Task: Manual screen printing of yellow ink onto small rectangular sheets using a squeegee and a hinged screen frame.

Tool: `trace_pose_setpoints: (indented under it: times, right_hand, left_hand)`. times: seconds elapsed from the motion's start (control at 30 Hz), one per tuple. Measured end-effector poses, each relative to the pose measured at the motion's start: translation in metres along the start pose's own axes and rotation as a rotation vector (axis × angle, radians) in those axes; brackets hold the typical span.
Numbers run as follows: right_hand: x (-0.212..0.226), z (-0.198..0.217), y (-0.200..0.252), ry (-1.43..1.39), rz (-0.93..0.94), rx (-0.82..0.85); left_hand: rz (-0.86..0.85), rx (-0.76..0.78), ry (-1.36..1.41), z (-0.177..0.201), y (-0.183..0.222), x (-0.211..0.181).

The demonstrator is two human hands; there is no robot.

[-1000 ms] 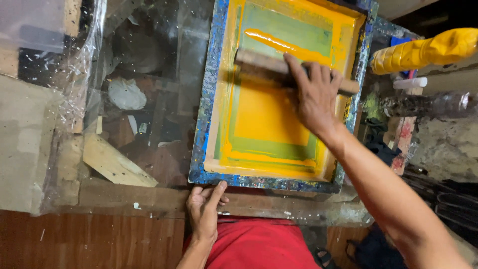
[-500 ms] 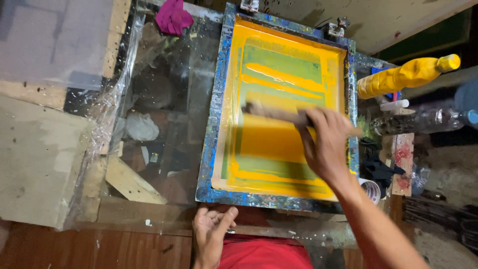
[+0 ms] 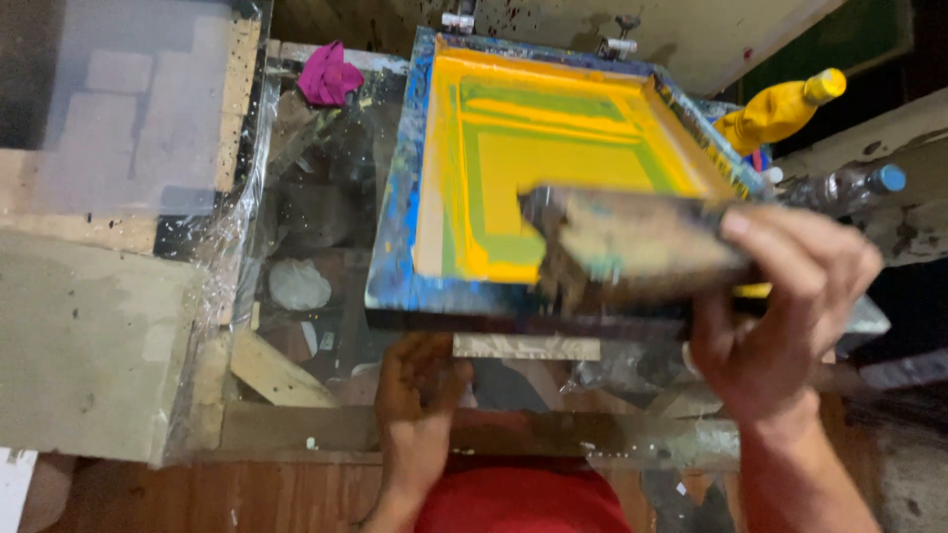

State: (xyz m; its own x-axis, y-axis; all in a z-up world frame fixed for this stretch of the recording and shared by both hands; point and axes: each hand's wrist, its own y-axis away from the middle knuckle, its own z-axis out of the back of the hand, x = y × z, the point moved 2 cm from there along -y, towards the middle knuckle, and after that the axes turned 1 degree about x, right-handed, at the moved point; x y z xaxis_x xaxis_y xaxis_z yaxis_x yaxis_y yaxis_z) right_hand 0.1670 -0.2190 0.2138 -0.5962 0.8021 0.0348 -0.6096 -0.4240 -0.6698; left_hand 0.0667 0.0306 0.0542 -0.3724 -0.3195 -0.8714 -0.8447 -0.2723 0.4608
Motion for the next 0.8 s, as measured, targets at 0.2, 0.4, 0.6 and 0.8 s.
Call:
trace_pose_setpoints:
  times: [0.2,0.4,0.6,0.8]
  right_hand:
    - [-0.008,0.015,-0.044,0.038,-0.017,0.007]
    - [-0.02,0.018,-0.067,0.034,0.021,0.01]
    - [-0.046,0.012,-0.06,0.06,0.051,0.026]
    - [-0.077,-0.002,-0.042,0.033,0.071,0.004]
  left_hand:
    - [0.24,-0.046,-0.265,0.001,-0.015,0.053]
    - [0.27,-0.037,-0.246,-0.014,-0.023,0.045]
    - [0.164,-0.135,-0.257,-0.018,-0.025,0.047]
    - [0.112,-0.128,-0.345,-0.019,-0.023,0.05]
